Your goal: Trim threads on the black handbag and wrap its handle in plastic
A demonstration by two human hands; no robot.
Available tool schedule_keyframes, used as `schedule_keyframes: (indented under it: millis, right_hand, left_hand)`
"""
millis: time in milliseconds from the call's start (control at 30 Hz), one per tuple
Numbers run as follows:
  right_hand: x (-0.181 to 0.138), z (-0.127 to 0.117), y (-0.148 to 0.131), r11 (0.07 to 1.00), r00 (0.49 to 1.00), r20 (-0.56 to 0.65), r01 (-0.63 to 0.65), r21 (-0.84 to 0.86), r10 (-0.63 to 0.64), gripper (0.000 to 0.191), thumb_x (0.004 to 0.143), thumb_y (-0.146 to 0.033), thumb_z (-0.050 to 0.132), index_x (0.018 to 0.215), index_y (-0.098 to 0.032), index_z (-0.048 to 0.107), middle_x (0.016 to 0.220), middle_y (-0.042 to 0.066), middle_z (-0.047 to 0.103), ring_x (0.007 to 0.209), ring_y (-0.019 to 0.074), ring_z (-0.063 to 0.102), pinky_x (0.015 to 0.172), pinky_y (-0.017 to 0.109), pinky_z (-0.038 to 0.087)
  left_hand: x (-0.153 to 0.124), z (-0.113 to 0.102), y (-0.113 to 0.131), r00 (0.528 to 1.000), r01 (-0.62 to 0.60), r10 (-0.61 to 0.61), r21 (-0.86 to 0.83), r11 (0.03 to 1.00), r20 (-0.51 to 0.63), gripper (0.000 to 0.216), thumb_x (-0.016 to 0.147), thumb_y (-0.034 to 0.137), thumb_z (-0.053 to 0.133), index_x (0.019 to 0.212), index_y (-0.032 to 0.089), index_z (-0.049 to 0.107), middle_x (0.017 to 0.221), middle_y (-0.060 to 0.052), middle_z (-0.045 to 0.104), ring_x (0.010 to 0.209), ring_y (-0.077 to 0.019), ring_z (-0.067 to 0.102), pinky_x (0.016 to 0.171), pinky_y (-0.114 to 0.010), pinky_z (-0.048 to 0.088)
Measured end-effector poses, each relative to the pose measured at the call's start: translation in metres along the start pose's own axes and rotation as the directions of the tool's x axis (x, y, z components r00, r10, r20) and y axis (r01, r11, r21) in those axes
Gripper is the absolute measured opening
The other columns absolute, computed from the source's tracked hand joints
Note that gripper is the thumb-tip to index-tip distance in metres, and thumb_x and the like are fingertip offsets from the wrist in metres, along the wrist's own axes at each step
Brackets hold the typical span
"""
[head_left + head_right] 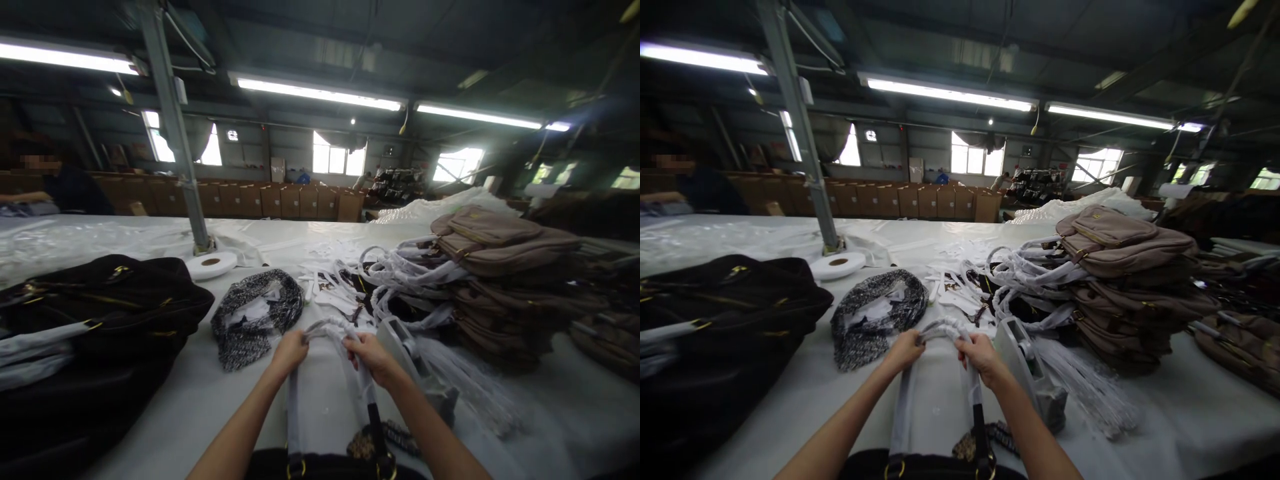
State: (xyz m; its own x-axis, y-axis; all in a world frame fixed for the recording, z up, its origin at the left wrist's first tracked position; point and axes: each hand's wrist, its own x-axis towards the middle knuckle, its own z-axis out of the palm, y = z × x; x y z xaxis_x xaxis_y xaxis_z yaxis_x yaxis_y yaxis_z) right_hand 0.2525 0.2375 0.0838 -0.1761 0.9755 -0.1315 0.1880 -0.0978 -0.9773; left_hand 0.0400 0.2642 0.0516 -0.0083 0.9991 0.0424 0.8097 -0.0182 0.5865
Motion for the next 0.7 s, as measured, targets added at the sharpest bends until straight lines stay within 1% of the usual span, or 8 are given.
schedule_keyframes:
  millis: [133, 200, 300, 367, 500, 533, 600, 700]
  right_hand:
    - [0.014, -0.008, -0.001, 0.994, 0.997, -0.065, 0.035, -0.107, -0.042, 0.020, 0.082, -0.032, 0.054, 0.075, -0.015, 0.061, 0.050, -0.007, 0.051, 0.037, 0.0064, 0.038, 0.039, 0.019, 0.026]
    - [0.020, -0.008, 0.006, 0.982, 0.995, -0.090, 0.036, -0.187, -0.054, 0.019, 0.083, -0.030, 0.056, 0.071, -0.015, 0.060, 0.051, -0.007, 0.051, 0.041, 0.0077, 0.042, 0.044, 0.020, 0.030]
    - [0.027, -0.009, 0.017, 0.957, 0.987, -0.140, 0.032, -0.289, -0.075, 0.017, 0.077, -0.025, 0.063, 0.063, -0.015, 0.059, 0.055, -0.005, 0.054, 0.057, 0.0134, 0.054, 0.056, 0.024, 0.038]
    - [0.028, -0.012, 0.020, 0.949, 0.980, -0.181, 0.026, -0.313, -0.087, 0.005, 0.072, -0.021, 0.064, 0.071, -0.015, 0.063, 0.063, -0.002, 0.059, 0.072, 0.0196, 0.058, 0.065, 0.028, 0.039]
    - [0.025, -0.021, 0.004, 0.968, 0.975, -0.193, 0.062, -0.244, -0.111, 0.051, 0.064, -0.017, 0.066, 0.114, -0.017, 0.055, 0.094, 0.004, 0.063, 0.091, 0.0230, 0.057, 0.078, 0.031, 0.040]
    - [0.021, -0.021, -0.005, 0.974, 0.981, -0.153, 0.086, -0.209, -0.120, 0.053, 0.063, -0.018, 0.067, 0.114, -0.018, 0.055, 0.093, 0.004, 0.063, 0.088, 0.0216, 0.057, 0.077, 0.031, 0.041]
    - [0.011, -0.019, -0.025, 0.984, 0.990, -0.031, 0.130, -0.123, -0.135, 0.040, 0.061, -0.021, 0.068, 0.101, -0.017, 0.062, 0.076, 0.000, 0.063, 0.071, 0.0179, 0.058, 0.067, 0.029, 0.044]
    - [-0.011, -0.016, -0.054, 0.985, 0.981, 0.088, 0.169, 0.043, -0.172, 0.031, 0.065, -0.030, 0.064, 0.092, -0.016, 0.062, 0.052, -0.007, 0.049, 0.043, 0.0100, 0.045, 0.047, 0.025, 0.041]
  left_hand:
    - [0.022, 0.002, 0.001, 0.999, 0.038, -0.038, 0.008, 0.999, -0.029, 0.032, 0.087, 0.031, 0.056, 0.116, 0.016, 0.053, 0.121, -0.008, 0.055, 0.107, -0.0241, 0.055, 0.090, -0.048, 0.045]
    - [0.029, 0.009, 0.002, 0.999, 0.039, -0.038, -0.024, 0.999, 0.033, 0.036, 0.086, 0.029, 0.058, 0.119, 0.017, 0.051, 0.122, -0.009, 0.055, 0.106, -0.0239, 0.056, 0.089, -0.047, 0.047]
    - [0.032, 0.018, 0.004, 0.986, 0.029, -0.010, -0.110, 0.994, 0.169, 0.029, 0.086, 0.030, 0.058, 0.110, 0.015, 0.057, 0.111, -0.006, 0.060, 0.095, -0.0214, 0.060, 0.081, -0.041, 0.051]
    - [0.029, 0.017, 0.008, 0.968, 0.005, 0.045, -0.200, 0.980, 0.245, 0.024, 0.086, 0.033, 0.058, 0.099, 0.013, 0.060, 0.099, -0.003, 0.063, 0.086, -0.0196, 0.062, 0.075, -0.037, 0.053]
    - [0.016, -0.011, 0.024, 0.928, -0.082, 0.231, -0.442, 0.893, 0.293, 0.018, 0.086, 0.031, 0.056, 0.088, 0.013, 0.059, 0.082, 0.000, 0.062, 0.076, -0.0152, 0.061, 0.071, -0.033, 0.051]
    - [0.011, -0.023, 0.029, 0.919, -0.094, 0.268, -0.498, 0.862, 0.290, 0.016, 0.086, 0.030, 0.055, 0.088, 0.014, 0.058, 0.076, 0.001, 0.060, 0.071, -0.0140, 0.060, 0.069, -0.031, 0.050]
    - [0.001, -0.047, 0.038, 0.907, -0.100, 0.315, -0.586, 0.804, 0.278, 0.015, 0.085, 0.031, 0.053, 0.089, 0.016, 0.055, 0.065, 0.005, 0.050, 0.059, -0.0114, 0.055, 0.060, -0.027, 0.048]
    - [-0.021, -0.071, 0.043, 0.908, -0.088, 0.331, -0.654, 0.751, 0.258, 0.020, 0.084, 0.038, 0.052, 0.091, 0.019, 0.054, 0.059, 0.009, 0.035, 0.046, -0.0068, 0.040, 0.047, -0.021, 0.038]
